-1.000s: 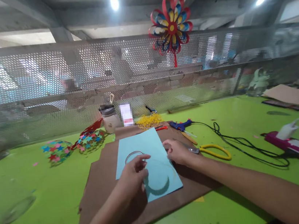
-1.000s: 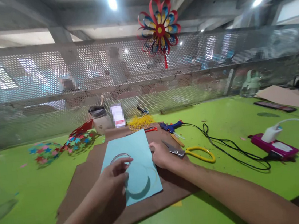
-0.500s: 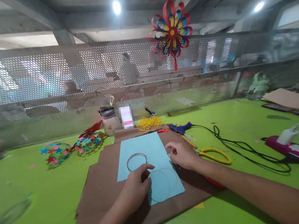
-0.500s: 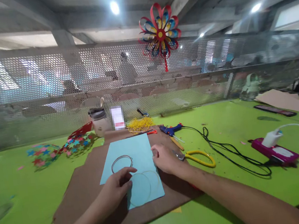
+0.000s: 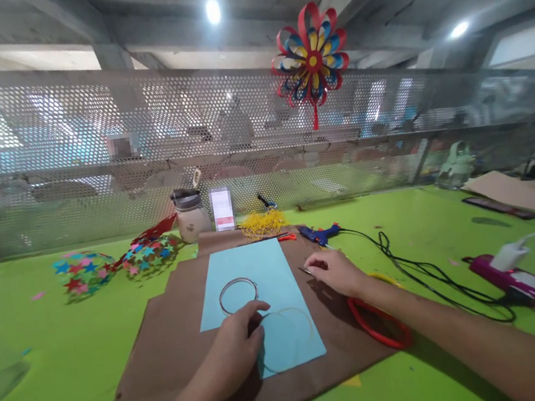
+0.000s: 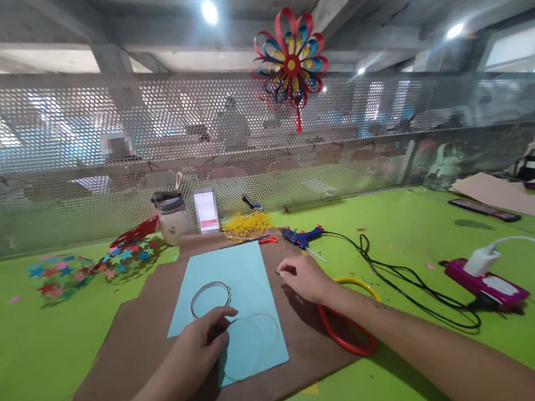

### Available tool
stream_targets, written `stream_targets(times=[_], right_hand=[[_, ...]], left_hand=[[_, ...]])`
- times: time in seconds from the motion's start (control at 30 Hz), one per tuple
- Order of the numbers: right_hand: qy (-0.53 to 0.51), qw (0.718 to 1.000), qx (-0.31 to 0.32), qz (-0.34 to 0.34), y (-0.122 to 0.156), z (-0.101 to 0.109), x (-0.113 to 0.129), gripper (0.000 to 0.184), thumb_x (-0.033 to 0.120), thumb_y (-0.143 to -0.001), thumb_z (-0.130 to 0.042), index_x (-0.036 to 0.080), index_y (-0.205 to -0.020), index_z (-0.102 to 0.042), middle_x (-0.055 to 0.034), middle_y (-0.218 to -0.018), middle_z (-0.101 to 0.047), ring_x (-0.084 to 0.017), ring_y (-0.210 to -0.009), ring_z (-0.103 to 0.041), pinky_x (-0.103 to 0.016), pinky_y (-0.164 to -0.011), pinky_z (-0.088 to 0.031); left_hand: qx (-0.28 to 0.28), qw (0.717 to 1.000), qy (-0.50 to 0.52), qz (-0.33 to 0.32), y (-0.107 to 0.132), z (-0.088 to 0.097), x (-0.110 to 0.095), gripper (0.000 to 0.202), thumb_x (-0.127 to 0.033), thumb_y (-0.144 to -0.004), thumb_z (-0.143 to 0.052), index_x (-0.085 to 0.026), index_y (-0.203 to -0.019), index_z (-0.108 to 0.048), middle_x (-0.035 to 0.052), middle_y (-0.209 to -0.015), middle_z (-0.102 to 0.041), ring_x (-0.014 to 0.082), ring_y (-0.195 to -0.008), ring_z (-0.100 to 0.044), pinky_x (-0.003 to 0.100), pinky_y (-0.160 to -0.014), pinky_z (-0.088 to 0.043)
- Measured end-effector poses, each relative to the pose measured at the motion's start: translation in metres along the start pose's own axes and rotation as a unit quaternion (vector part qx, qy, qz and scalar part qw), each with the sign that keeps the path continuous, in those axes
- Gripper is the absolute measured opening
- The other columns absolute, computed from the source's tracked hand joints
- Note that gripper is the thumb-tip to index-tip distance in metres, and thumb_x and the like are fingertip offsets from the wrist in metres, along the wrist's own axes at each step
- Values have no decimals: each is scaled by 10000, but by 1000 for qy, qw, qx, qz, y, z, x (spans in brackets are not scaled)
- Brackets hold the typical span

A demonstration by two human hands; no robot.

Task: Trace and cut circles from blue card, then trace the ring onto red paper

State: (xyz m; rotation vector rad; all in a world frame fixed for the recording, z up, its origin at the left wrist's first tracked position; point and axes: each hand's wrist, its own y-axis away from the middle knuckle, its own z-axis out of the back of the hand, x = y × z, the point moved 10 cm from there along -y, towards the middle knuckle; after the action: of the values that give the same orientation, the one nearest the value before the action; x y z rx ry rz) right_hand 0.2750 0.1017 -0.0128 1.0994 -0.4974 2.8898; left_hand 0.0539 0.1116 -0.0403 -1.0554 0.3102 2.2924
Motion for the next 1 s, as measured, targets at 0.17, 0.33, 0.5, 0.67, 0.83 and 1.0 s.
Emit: stream_targets(times=[0.17,0.33,0.5,0.67,0.83,1.0], right_hand=[[6,1000,-22,-9,-14,16,-13,212,208,-788,-533,156,-817,-736,-50,-704,-732,-188,-652,-651,-293,-662,-490],[0,1000,-11,-2,-10,20,-9,218,258,-794,-535,167,-803,-732,-45,-693,-725,-182,-623,-633,-294,-643,-485],[-14,1000,4,10,9,16,6,232,299,-814,-535,176,-842,-730,-61,-836,-747,-187,-714,-646,-300,-697,-488],[-30,999,15,18,28,13,15,242,316,-827,-536,168,-860,-724,-57,-825,-728,-176,-711,-630,-288,-687,-489],[-44,999,17,21,35,14,16,218,312,-834,-550,177,-857,-719,-44,-809,-717,-166,-685,-614,-277,-653,-486],[-52,999,3,11,35,22,10,208,290,-852,-543,175,-880,-715,-46,-810,-716,-167,-692,-620,-280,-656,-491]], left_hand=[[-1,1000,-24,-3,0,2,-4,433,-162,-794,-431,-114,-1167,-645,95,-876,-697,216,-784,-621,336,-794,-476],[-6,1000,-29,6,1,4,-4,479,-139,-779,-446,-112,-1221,-629,124,-1019,-706,225,-848,-647,352,-843,-492],[23,992,-122,-32,11,2,-21,641,-294,-800,-591,-149,-1418,-496,157,-1294,-590,320,-1144,-575,459,-1016,-435],[81,969,-230,-30,21,-9,-34,890,-403,-706,-728,-168,-1498,-397,156,-1452,-485,411,-1368,-375,529,-1137,-319],[86,960,-263,-35,20,-15,-36,867,-347,-718,-721,-153,-1498,-396,168,-1391,-533,406,-1337,-399,519,-1109,-351],[82,960,-263,-56,18,-16,-38,831,-338,-747,-696,-173,-1501,-390,159,-1363,-557,396,-1315,-425,532,-1093,-363]])
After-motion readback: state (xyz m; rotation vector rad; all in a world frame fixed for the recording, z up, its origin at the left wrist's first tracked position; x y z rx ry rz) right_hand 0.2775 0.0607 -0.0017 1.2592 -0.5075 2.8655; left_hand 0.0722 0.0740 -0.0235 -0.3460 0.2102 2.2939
